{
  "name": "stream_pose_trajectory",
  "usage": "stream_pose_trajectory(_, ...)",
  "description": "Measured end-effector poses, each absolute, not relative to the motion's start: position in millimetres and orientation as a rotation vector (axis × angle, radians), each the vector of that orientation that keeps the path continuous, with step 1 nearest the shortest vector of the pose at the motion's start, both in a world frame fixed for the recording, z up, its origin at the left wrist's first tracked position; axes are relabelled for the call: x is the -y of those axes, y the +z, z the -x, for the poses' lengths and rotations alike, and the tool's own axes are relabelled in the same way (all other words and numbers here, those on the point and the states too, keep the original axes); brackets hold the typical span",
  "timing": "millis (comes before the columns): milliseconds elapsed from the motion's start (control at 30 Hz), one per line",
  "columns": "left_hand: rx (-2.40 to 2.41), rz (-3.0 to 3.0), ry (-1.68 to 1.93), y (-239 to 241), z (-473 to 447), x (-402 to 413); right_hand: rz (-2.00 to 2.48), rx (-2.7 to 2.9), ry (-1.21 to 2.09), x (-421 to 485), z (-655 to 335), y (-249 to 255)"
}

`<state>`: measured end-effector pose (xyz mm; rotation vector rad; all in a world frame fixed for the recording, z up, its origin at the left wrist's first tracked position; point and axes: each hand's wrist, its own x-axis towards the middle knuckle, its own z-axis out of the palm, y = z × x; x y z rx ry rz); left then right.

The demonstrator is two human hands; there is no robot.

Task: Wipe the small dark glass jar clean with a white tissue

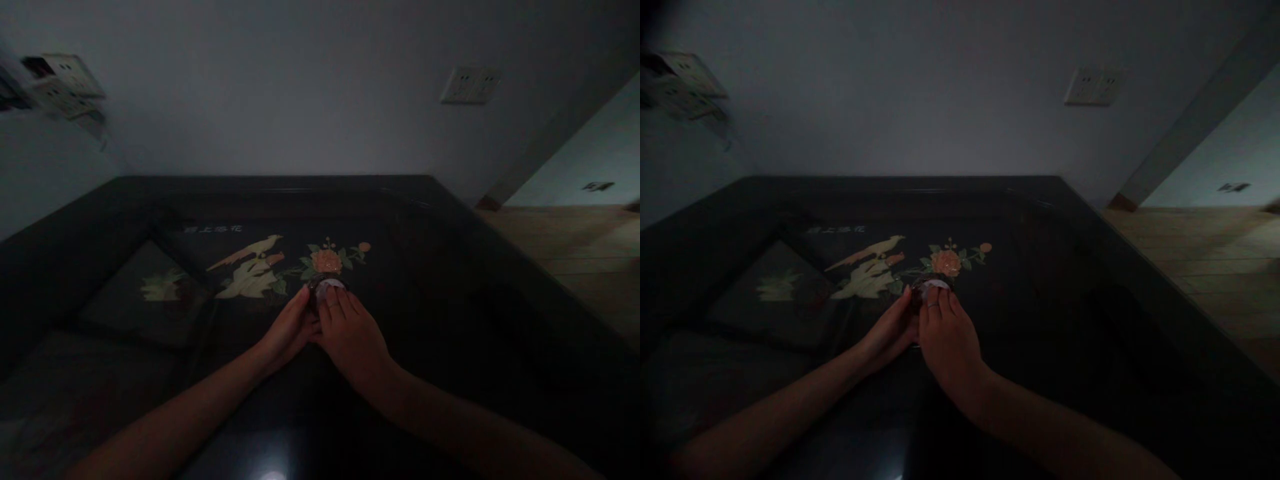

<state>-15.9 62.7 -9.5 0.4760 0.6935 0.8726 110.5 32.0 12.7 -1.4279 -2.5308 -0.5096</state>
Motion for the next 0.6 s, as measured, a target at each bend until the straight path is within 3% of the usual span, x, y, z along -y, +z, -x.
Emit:
stream_pose_trajectory(133,-0.686,-0.460,0.882,-9.2,15.8,-64.6,1.404,2.576,-0.434,-35.6,-112.3,18.0)
stream_pose_trajectory(433,-0.618,-0.489,0.950,-18.3,17.8,-64.8,1.438,2.598,0.231,-44.5,-122.8,44.9)
stream_pose_trajectory(600,-0.605,-0.474,0.947,-23.4,19.2,-66.1,1.394,2.539,0.446,-49.7,-129.8,50.8)
